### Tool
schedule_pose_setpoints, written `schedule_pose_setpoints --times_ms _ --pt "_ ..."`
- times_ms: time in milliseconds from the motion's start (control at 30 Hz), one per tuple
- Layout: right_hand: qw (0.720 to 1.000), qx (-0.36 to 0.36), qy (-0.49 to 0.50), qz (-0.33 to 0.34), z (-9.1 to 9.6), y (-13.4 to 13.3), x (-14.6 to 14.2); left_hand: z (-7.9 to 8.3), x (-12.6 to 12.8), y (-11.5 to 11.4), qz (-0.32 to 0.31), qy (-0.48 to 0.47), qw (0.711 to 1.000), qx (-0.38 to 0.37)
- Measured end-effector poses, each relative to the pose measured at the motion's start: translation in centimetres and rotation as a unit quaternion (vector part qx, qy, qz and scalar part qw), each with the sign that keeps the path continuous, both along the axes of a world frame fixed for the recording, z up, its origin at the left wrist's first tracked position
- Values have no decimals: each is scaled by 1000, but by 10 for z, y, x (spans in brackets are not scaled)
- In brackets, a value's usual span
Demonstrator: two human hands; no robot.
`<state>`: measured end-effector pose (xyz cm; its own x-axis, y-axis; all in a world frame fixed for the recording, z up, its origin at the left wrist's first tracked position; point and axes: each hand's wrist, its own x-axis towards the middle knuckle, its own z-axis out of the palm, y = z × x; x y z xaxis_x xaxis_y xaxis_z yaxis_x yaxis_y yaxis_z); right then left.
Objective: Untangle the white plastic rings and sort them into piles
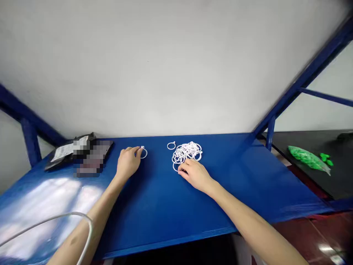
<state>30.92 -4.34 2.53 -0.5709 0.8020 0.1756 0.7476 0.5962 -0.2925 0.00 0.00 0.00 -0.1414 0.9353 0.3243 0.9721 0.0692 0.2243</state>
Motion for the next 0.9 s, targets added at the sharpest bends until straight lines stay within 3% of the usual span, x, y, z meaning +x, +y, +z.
schedule_pose_setpoints --times_ms 67,167,367,467,567,767,900 --pt "1000 -10 11 3 -1 -1 0 0 2 -2 30 9 999 15" --pt "999 -21 44 4 -1 -4 1 5 12 -9 28 16 998 46" --pt "994 -5 105 0 4 -12 1 21 50 -36 -128 18 990 62" --pt "995 11 97 -9 5 -12 1 24 49 -39 -51 85 994 49" --pt "995 21 92 -16 4 -10 1 21 33 -35 -1 123 992 -22" --pt "990 49 121 -45 4 -10 3 20 25 -31 -62 133 987 -65" --pt "985 71 150 -50 5 -10 3 29 49 -43 -77 87 993 9"
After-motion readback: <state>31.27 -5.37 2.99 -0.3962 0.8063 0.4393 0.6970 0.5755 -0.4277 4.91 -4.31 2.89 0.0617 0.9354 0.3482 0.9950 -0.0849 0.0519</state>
